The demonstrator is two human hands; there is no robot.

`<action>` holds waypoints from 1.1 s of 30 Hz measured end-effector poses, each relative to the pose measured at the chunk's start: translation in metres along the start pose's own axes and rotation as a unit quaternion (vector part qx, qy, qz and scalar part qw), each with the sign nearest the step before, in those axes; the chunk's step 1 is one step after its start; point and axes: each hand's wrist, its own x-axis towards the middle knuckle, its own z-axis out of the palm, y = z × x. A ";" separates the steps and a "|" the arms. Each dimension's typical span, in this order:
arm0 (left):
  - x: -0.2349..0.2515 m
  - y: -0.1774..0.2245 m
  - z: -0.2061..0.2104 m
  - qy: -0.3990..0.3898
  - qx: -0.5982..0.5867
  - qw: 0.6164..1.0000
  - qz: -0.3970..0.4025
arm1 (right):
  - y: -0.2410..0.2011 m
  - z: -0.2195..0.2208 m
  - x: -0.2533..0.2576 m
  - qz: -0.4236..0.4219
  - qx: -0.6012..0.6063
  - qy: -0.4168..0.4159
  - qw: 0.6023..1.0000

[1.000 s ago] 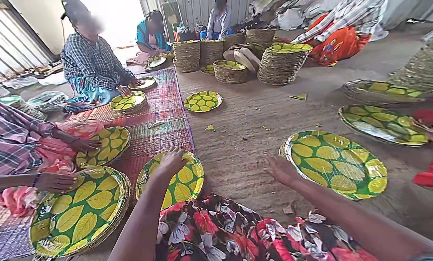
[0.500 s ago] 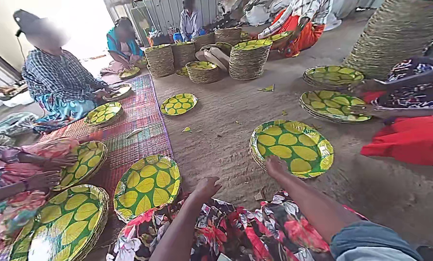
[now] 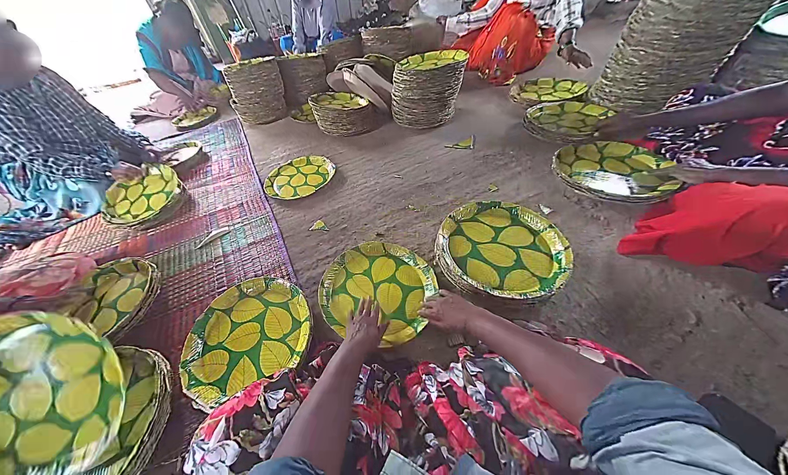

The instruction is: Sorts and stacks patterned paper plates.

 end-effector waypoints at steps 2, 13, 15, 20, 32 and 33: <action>0.001 -0.002 0.014 -0.103 0.019 0.994 -0.029 | 0.007 -0.006 -0.005 0.086 0.011 0.037 0.996; -0.001 0.007 0.009 -0.118 0.016 0.992 -0.049 | 0.029 -0.032 -0.026 0.423 0.141 0.126 0.886; 0.000 0.007 0.006 -0.111 0.015 0.993 -0.043 | 0.037 -0.031 -0.030 0.423 0.128 0.150 0.884; -0.003 0.008 -0.004 -0.075 0.000 0.996 -0.039 | 0.035 -0.032 -0.030 0.318 0.041 0.338 0.885; 0.001 -0.014 0.022 -0.014 -0.016 0.995 -0.101 | -0.014 -0.011 0.006 0.080 0.078 0.094 0.989; 0.003 -0.011 0.027 -0.031 0.003 0.994 -0.101 | -0.008 -0.019 0.000 0.164 0.087 0.134 0.974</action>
